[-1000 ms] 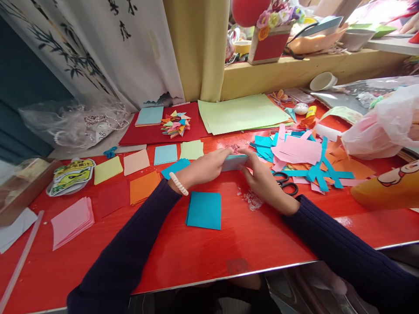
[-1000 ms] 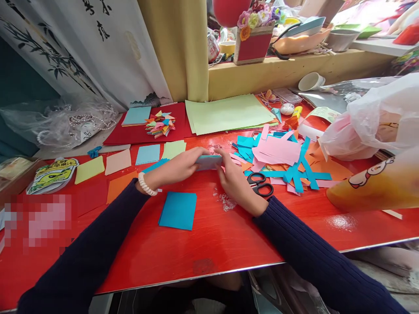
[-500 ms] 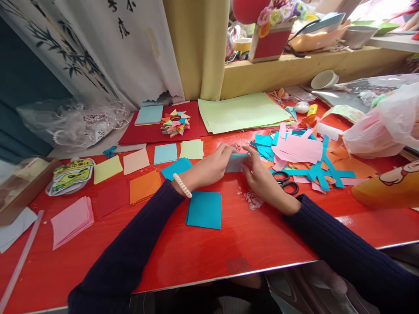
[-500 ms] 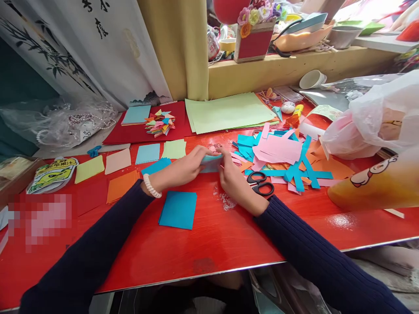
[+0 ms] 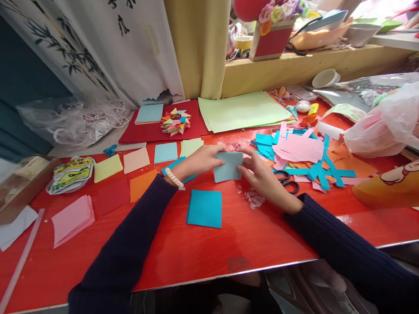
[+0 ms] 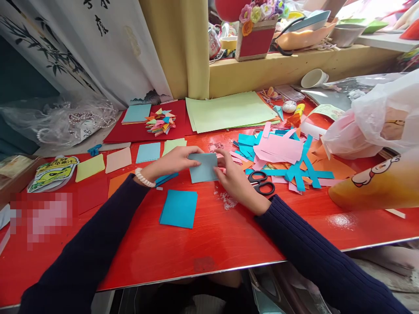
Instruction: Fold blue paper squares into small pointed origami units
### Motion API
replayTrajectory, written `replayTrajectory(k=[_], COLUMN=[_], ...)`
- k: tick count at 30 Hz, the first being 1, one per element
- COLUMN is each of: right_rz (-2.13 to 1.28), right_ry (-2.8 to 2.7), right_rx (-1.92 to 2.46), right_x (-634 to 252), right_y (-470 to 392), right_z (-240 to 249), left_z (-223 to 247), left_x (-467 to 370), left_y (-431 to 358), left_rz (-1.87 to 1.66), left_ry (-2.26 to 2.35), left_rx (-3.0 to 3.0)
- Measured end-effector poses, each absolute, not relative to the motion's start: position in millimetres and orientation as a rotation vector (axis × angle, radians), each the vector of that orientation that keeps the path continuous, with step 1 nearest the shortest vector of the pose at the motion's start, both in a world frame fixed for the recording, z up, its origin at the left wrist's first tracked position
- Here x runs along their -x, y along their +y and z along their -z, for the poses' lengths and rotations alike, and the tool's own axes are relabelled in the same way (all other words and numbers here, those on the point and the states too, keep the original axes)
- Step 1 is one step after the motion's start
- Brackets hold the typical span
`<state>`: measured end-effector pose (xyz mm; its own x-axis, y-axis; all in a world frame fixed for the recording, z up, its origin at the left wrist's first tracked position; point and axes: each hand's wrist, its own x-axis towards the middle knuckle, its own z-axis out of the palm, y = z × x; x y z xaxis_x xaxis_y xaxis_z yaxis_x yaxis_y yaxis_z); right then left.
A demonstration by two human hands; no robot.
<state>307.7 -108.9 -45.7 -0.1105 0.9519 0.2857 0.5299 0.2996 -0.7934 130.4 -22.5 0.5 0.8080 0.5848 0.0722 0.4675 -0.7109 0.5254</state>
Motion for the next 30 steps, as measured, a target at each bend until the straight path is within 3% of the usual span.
replayTrajectory(k=[6,13,17,23,30], right_rz=[-0.376,-0.215,-0.191,-0.283,-0.746], right_ry=[-1.825,-1.827,-1.901,-2.06,-2.083], right_rx=[1.375,1.279,1.19,1.104,1.34], right_x=[-308,-310,-301,-274,-249], right_y=[-107,-108,-118,-144,-164], right_z=[49,45,36,32,46], left_z=[20,-28,-27,1,11], left_x=[-134,-123,-94,-65,-56], left_y=[-20,-54,-90,-117,-119], left_rz=[-0.197,-0.131,0.1,0.161,0.061], left_ry=[0.929,1.015,0.886,1.009,1.059], left_rx=[-2.637,-2.775,-2.831,-2.802,-2.657])
